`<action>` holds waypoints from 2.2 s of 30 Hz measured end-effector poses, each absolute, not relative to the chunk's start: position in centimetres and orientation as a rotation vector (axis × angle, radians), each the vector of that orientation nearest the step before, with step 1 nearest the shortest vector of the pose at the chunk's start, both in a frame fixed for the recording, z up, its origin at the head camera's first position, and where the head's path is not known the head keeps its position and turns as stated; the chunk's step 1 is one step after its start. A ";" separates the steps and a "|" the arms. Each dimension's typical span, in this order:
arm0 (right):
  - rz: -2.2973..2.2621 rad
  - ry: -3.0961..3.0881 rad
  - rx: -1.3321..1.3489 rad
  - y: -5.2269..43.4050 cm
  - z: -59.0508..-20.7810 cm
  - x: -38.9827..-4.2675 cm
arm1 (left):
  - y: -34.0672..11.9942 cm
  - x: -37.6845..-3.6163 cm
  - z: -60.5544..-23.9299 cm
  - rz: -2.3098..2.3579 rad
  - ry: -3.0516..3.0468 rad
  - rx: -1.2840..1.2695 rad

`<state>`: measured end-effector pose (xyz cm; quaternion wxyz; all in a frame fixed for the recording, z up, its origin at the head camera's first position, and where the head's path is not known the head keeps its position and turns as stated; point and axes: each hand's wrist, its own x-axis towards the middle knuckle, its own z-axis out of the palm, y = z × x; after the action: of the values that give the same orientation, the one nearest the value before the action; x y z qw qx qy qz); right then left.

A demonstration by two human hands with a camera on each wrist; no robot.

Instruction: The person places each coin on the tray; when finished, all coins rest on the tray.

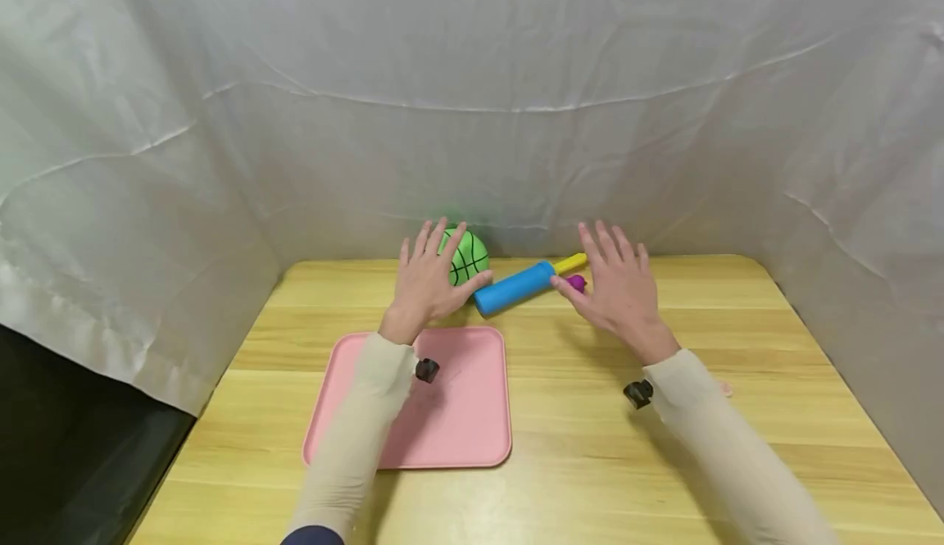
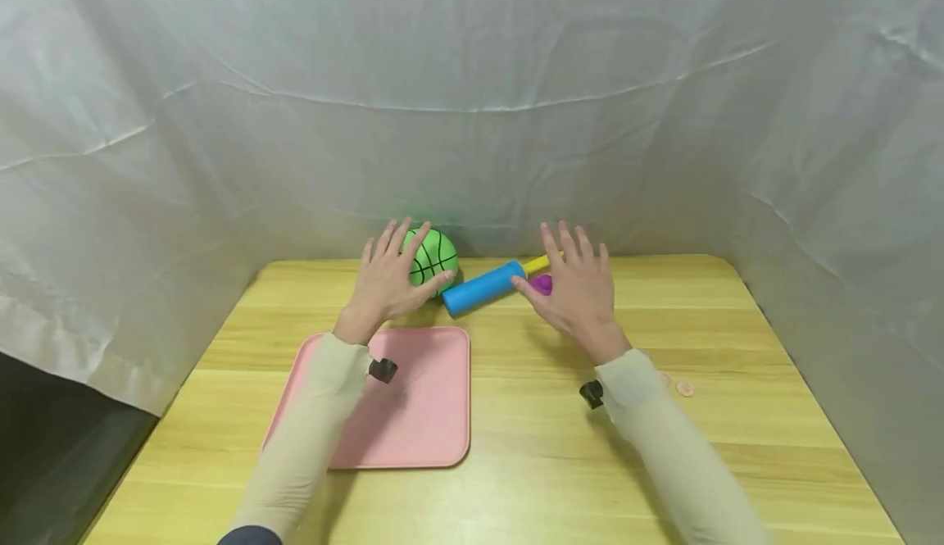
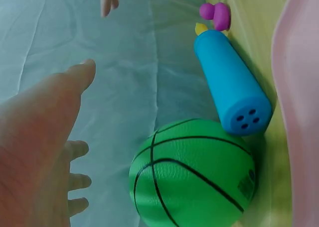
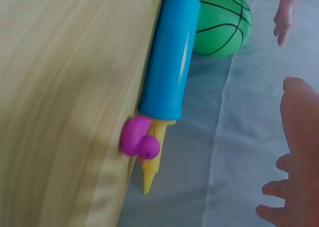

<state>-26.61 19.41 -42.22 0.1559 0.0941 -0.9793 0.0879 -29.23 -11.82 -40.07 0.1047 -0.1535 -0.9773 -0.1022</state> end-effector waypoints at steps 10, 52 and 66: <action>0.570 -2.850 0.490 24.3 -43.4 -24.2 | -15.5 -28.1 -40.6 -0.331 -2.854 -0.399; 0.838 -2.890 0.368 31.8 -46.8 -18.4 | -30.6 -22.6 -47.2 -0.569 -3.238 -0.168; 0.864 -2.869 0.369 31.1 -47.0 -18.1 | -30.7 -23.2 -48.3 -1.011 -3.009 -0.326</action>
<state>-18.14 31.09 -46.96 0.0612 0.1218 -0.9486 0.2857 -23.16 -30.67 -48.26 -0.0249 -0.1021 -0.9427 -0.3167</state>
